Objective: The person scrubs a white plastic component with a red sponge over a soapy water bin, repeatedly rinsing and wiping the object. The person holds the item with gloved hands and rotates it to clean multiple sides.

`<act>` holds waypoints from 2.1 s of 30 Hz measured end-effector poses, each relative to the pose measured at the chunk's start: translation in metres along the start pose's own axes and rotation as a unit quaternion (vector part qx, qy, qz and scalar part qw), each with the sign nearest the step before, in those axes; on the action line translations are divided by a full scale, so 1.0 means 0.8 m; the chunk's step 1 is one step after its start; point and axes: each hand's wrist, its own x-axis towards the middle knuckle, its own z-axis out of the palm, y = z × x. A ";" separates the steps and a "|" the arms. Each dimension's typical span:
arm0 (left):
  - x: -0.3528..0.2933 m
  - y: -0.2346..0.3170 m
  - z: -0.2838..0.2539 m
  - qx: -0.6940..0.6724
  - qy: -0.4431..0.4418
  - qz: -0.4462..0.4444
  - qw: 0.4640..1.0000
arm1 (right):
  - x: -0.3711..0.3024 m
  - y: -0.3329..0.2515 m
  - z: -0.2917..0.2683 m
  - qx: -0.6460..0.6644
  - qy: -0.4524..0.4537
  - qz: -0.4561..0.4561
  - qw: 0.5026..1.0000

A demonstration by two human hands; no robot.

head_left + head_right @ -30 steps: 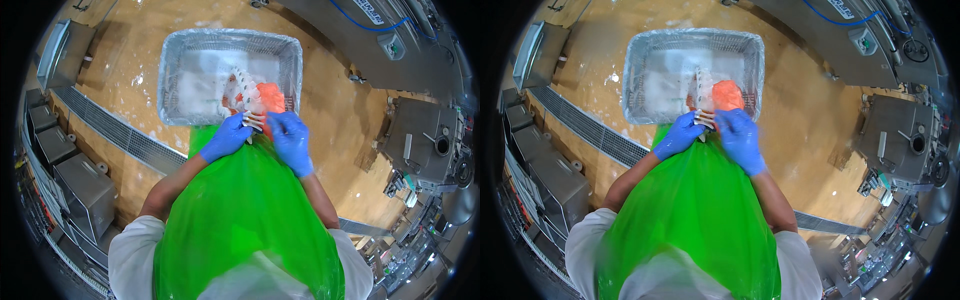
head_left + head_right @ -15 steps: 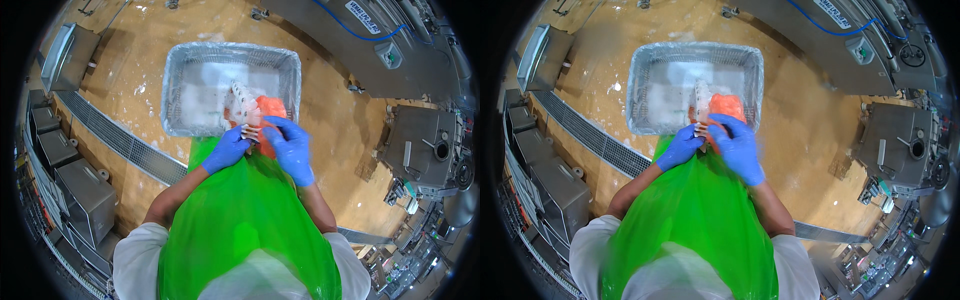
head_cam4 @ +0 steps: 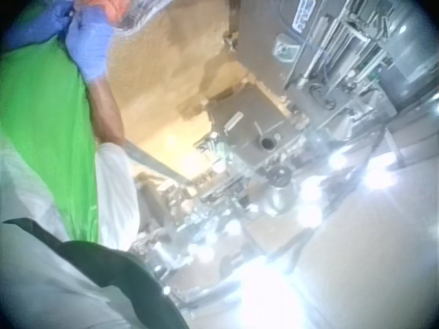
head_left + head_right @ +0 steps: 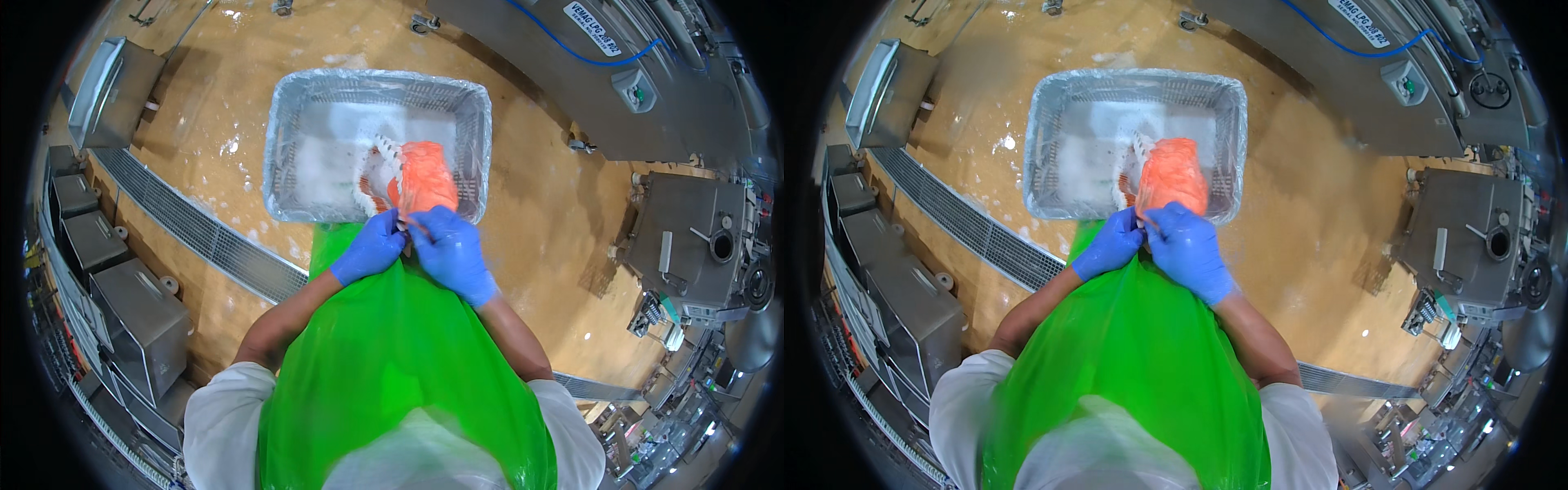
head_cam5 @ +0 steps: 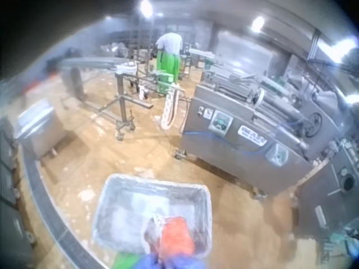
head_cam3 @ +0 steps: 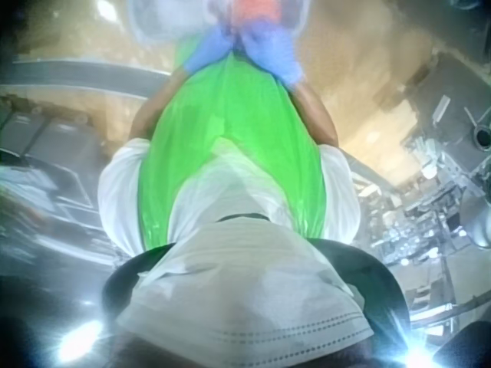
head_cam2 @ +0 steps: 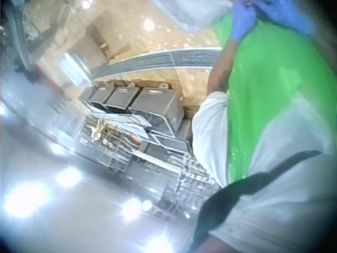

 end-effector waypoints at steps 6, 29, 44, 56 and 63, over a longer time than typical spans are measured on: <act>-0.005 0.000 -0.010 -0.098 -0.008 0.017 0.995 | -0.019 0.031 -0.011 0.008 -0.047 0.061 0.997; -0.052 0.019 -0.110 -0.217 0.236 0.042 0.946 | 0.143 0.185 0.028 0.434 0.171 0.327 0.822; -0.068 0.032 -0.150 -0.179 0.290 -0.009 0.940 | 0.053 0.407 0.358 -0.214 -0.448 0.178 0.849; 0.039 0.069 -0.068 -0.139 0.093 0.014 0.986 | 0.053 0.154 -0.017 0.374 -0.202 0.223 0.877; 0.041 0.077 0.003 0.003 -0.010 0.045 0.999 | 0.042 0.074 -0.045 0.128 -0.214 0.085 0.965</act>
